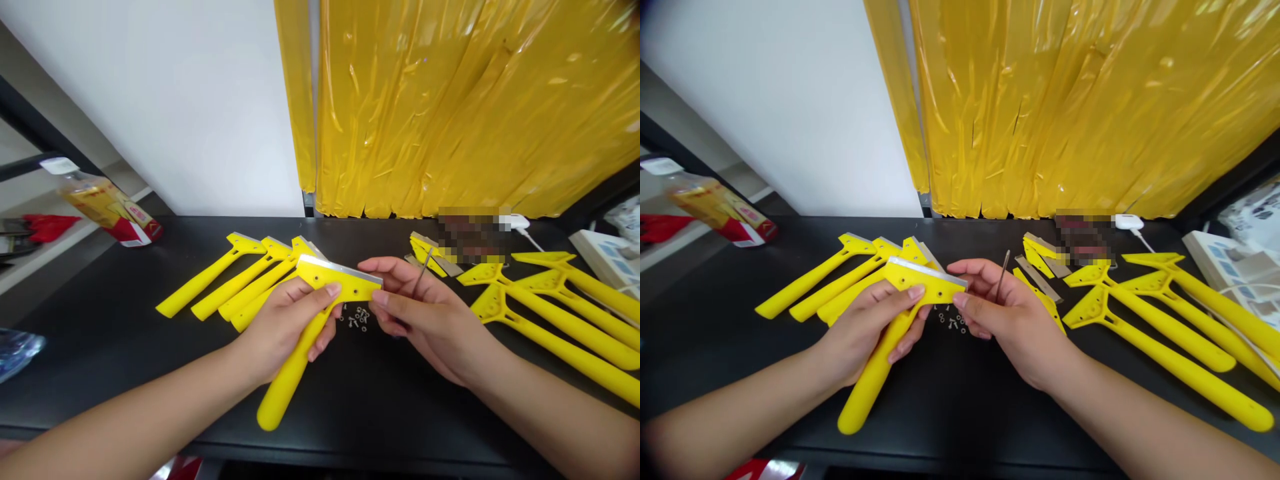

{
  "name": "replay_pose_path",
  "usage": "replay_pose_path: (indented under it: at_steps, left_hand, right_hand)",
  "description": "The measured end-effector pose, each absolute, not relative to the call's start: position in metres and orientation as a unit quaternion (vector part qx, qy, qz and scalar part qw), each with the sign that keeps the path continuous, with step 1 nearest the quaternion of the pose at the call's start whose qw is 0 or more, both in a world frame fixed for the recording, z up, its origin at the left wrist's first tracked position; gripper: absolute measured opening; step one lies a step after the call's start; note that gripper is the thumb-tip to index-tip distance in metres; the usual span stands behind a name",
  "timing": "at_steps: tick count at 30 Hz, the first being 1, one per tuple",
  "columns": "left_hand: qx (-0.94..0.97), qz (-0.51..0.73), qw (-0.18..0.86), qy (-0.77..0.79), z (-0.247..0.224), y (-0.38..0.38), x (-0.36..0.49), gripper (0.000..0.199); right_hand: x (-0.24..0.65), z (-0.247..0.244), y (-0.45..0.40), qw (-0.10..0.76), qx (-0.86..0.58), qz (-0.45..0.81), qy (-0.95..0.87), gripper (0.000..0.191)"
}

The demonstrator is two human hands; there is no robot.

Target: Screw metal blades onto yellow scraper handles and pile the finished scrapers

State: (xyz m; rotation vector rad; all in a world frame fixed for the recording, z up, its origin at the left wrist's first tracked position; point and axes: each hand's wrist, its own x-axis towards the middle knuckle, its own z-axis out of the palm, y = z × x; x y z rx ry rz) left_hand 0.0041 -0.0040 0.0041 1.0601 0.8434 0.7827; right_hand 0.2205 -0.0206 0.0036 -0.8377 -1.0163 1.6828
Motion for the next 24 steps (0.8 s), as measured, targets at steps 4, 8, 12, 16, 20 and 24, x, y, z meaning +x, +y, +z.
replay_pose_path:
  at_steps: [4,8,12,16,20,24]
  left_hand:
    - [0.493,0.355,0.693,0.388,0.005,-0.006,0.005,0.031]
    - [0.491,0.356,0.693,0.39,0.006,-0.006,0.005,0.03]
    - [0.466,0.348,0.707,0.402,0.004,-0.004,0.005,0.035]
    - [0.433,0.32,0.751,0.382,0.003,0.0,0.003,0.036]
    - [0.435,0.311,0.759,0.37,0.005,0.001,0.002,0.033]
    - [0.451,0.316,0.743,0.381,0.006,-0.001,0.003,0.03]
  right_hand:
    - [0.221,0.001,-0.019,0.486,-0.349,0.676,-0.43,0.031]
    - [0.221,0.001,-0.016,0.477,-0.368,0.683,-0.413,0.025]
    - [0.223,-0.001,-0.011,0.455,-0.402,0.661,-0.441,0.03]
    - [0.225,-0.002,-0.007,0.437,-0.426,0.629,-0.481,0.036]
    - [0.227,-0.002,-0.007,0.437,-0.416,0.615,-0.508,0.027]
    - [0.228,-0.002,-0.007,0.432,-0.408,0.6,-0.536,0.024]
